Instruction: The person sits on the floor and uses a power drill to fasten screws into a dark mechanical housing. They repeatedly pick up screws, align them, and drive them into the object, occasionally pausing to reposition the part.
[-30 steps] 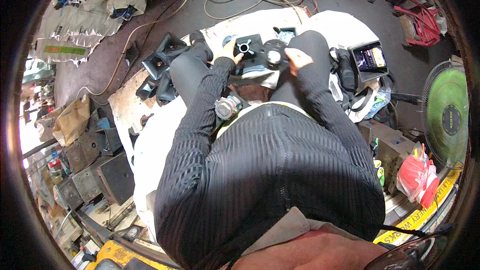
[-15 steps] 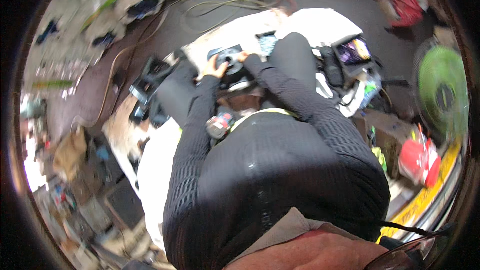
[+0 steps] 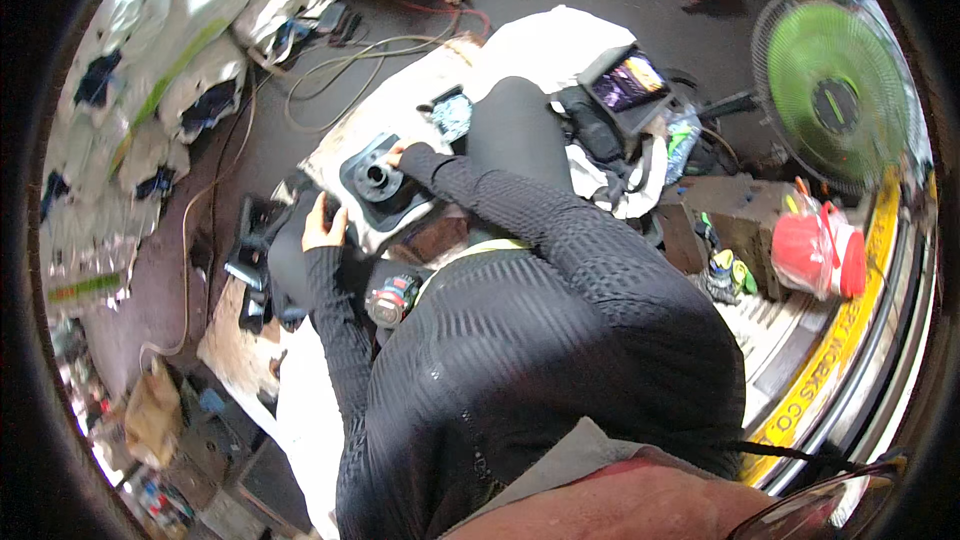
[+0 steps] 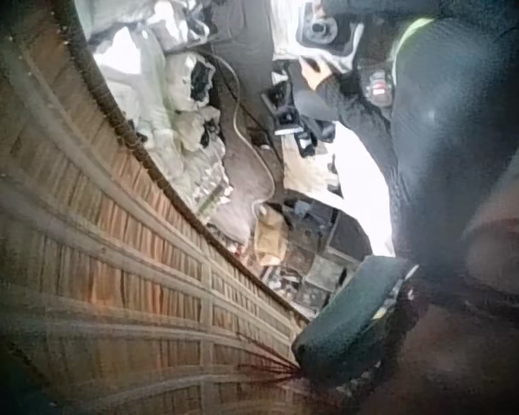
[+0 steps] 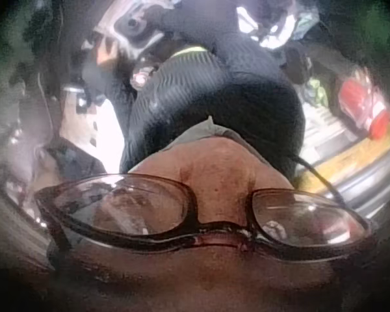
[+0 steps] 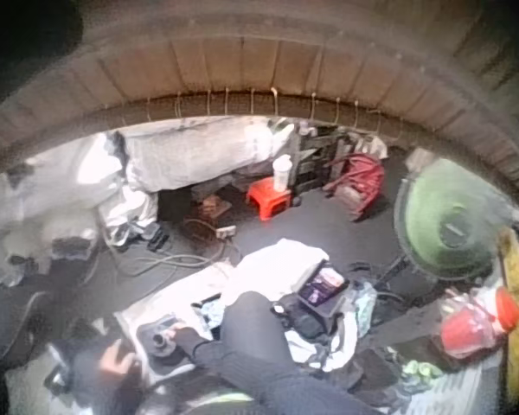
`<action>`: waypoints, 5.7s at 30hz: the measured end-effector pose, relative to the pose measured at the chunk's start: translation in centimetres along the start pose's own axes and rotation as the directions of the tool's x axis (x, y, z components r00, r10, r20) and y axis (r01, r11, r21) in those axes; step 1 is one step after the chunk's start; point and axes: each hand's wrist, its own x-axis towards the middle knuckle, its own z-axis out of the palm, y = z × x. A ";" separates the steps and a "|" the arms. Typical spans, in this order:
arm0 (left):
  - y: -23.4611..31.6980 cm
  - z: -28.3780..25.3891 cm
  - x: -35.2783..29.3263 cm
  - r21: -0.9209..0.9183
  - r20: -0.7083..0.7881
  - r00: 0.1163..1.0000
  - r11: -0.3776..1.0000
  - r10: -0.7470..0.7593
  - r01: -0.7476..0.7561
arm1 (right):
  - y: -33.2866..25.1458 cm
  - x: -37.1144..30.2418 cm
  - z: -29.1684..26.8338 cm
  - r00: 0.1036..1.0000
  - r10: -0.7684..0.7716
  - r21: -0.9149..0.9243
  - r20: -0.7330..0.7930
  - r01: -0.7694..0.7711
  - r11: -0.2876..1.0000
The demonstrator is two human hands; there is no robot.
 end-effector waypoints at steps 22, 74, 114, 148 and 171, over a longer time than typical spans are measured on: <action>5.3 -4.6 -16.9 0.075 0.124 0.948 0.956 -0.292 0.284 | -2.0 -0.9 -0.6 0.984 0.104 0.195 0.144 -0.131 0.972; 12.6 -7.9 -8.2 0.187 0.154 0.901 0.883 0.406 -0.430 | -9.6 -14.4 -6.8 0.842 -0.140 0.849 0.521 -0.529 -0.022; 11.2 -7.0 -9.8 0.011 0.246 0.968 0.999 0.044 -0.049 | -10.9 -13.3 -5.1 0.825 -0.006 0.825 0.565 -0.565 0.008; 7.4 -7.4 -0.2 -0.012 0.312 0.901 0.947 -0.302 0.321 | -5.9 -4.6 -2.6 0.995 0.032 0.276 0.098 -0.058 0.959; 6.2 -6.9 1.2 -0.081 0.326 0.786 0.813 -0.524 0.576 | -6.2 -5.3 -1.1 0.989 0.144 0.320 0.017 -0.142 0.937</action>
